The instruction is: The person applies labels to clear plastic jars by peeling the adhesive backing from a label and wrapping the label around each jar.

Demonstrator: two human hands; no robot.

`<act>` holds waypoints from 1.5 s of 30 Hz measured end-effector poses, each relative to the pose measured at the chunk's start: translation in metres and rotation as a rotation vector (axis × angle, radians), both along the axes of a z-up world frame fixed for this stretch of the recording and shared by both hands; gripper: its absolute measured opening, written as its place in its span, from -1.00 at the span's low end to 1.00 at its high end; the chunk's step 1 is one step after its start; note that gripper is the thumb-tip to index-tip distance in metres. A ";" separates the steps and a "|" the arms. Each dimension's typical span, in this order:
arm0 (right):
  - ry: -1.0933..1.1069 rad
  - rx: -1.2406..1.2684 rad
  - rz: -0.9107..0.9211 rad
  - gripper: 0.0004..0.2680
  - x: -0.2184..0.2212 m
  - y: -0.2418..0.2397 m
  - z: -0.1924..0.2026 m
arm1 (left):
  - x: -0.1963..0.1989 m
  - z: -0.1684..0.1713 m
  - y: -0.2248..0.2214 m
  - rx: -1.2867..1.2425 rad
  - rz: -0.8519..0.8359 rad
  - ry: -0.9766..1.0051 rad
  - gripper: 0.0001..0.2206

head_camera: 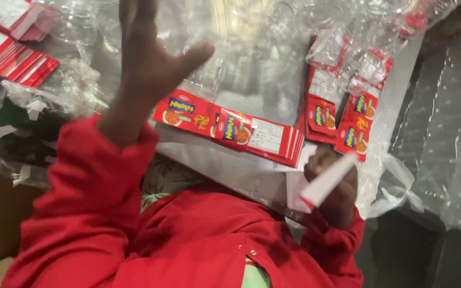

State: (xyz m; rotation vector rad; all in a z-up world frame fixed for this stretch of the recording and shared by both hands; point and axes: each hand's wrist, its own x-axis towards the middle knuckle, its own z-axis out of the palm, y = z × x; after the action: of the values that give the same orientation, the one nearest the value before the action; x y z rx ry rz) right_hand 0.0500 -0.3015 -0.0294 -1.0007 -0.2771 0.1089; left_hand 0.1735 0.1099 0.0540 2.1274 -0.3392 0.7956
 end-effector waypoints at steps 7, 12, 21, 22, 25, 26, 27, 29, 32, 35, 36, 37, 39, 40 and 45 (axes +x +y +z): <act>-0.028 -0.059 -0.070 -0.90 0.031 0.057 0.021 | -0.132 -0.063 -0.066 -0.803 -0.354 0.381 -0.15; 0.011 -0.050 -0.022 -0.94 0.019 0.039 0.003 | -0.176 -0.092 -0.080 -0.985 -0.514 0.562 -0.22; 0.204 -0.411 0.362 -0.85 0.016 0.051 0.034 | -0.123 -0.072 -0.059 -0.174 -0.561 0.342 -0.66; 0.203 -0.414 0.371 -0.85 0.013 0.050 0.042 | -0.116 -0.073 -0.061 -0.185 -0.674 0.437 -0.76; 0.206 -0.316 0.044 -0.85 0.005 0.020 0.068 | -0.111 -0.078 -0.056 -0.473 -0.861 0.697 -0.78; 0.192 -0.405 0.013 -0.84 0.004 0.000 0.082 | -0.108 -0.080 -0.053 -0.476 -0.863 0.701 -0.78; 0.187 -0.435 -0.041 -0.85 -0.001 -0.016 0.093 | -0.105 -0.081 -0.050 -0.554 -0.962 0.797 -0.79; 0.188 -0.469 -0.094 -0.86 -0.016 -0.033 0.104 | -0.102 -0.081 -0.049 -0.638 -1.062 0.896 -0.80; 0.167 -0.549 -0.026 -0.84 -0.024 -0.039 0.123 | -0.096 -0.072 -0.050 -0.371 -0.999 0.822 -0.76; 0.294 -0.722 0.132 -0.84 -0.016 -0.021 0.124 | -0.096 -0.058 -0.054 -0.406 -1.068 0.709 -0.74; 0.353 -0.836 0.262 -0.84 -0.007 -0.012 0.121 | -0.098 -0.053 -0.054 -0.329 -0.983 0.789 -0.71; 0.412 -0.950 0.392 -0.84 -0.002 -0.003 0.118 | -0.100 -0.047 -0.055 -0.251 -0.899 0.866 -0.68; 0.458 -0.957 0.451 -0.88 -0.002 0.011 0.116 | -0.106 -0.038 -0.061 -0.125 -0.809 0.824 -0.64; 0.499 -0.961 0.504 -0.87 -0.001 0.017 0.115 | -0.108 -0.035 -0.063 0.006 -0.720 0.776 -0.55; 0.436 -1.041 0.570 -0.84 0.003 0.033 0.110 | -0.113 -0.034 -0.066 -0.092 -0.695 0.740 -0.61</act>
State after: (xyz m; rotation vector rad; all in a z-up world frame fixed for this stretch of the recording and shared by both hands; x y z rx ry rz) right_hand 0.0527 -0.2684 0.0810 -1.8581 -0.0789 1.0605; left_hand 0.0609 0.0441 0.0200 1.8634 -0.5676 -0.3642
